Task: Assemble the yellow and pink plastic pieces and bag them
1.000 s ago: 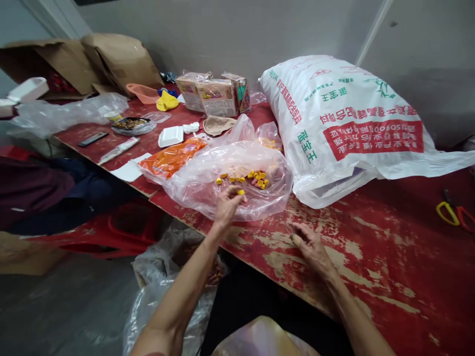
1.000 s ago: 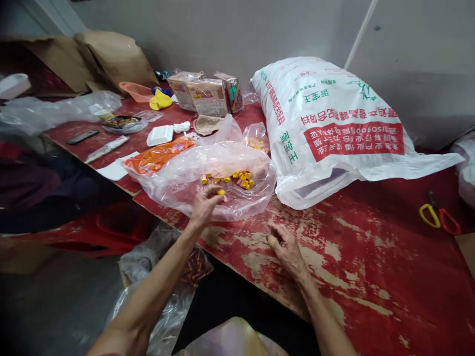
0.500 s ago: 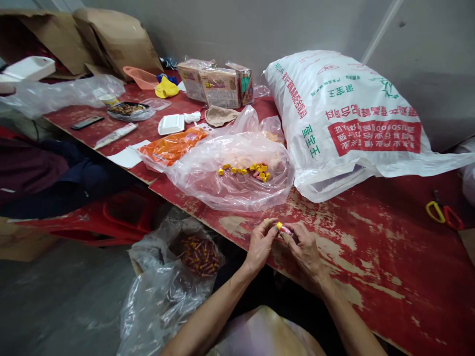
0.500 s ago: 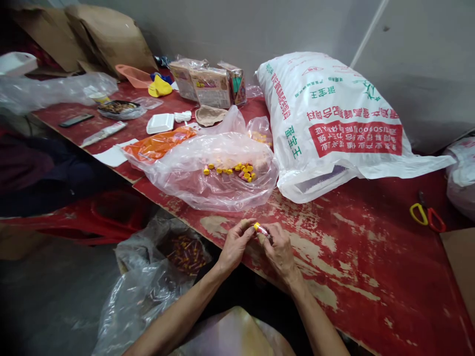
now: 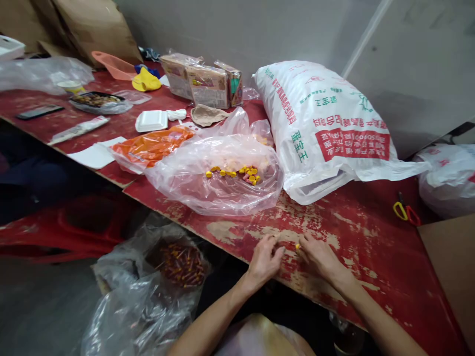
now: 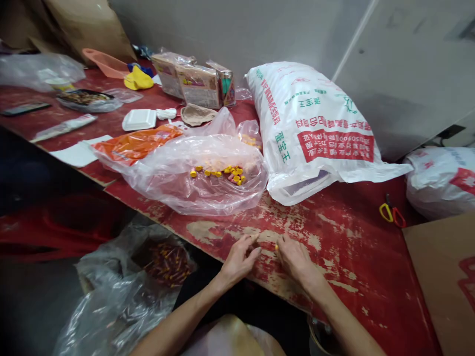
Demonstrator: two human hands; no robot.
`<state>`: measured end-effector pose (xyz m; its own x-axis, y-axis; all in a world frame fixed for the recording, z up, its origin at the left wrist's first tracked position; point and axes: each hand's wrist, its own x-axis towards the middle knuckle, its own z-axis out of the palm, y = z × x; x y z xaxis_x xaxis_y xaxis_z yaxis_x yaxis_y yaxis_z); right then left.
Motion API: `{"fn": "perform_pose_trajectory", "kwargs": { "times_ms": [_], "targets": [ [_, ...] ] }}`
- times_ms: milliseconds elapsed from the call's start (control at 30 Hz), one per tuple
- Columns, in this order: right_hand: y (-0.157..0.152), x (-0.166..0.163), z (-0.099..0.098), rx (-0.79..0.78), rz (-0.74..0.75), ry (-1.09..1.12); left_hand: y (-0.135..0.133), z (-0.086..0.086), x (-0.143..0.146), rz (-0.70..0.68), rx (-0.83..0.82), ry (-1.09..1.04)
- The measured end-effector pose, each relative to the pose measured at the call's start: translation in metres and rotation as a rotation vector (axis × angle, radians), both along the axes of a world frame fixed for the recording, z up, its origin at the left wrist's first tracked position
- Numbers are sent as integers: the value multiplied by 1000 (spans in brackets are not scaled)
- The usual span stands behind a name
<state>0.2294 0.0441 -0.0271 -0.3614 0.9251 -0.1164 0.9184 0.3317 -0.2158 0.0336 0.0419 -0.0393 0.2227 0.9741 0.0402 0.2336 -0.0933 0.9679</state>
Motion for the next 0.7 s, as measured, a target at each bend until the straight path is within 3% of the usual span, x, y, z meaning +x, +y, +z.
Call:
{"fn": "perform_pose_trajectory", "kwargs": {
  "times_ms": [133, 233, 367, 500, 600, 700],
  "targets": [
    [8, 5, -2, -37, -17, -170, 8, -5, -10, 128, -85, -54],
    [13, -2, 2, -44, -24, -217, 11, -7, -9, 137, -137, -91],
    [15, -3, 9, -76, -42, -200, 11, -7, 3, 90, -89, -79],
    [2, -19, 10, 10, -20, 200, 4, -6, 7, -5, -45, -82],
    [-5, -45, 7, 5, -27, 594, -4, 0, -5, -49, -126, -153],
    [10, -45, 7, 18, -73, 731, -15, 9, -36, 93, -252, -202]
  ]
}}
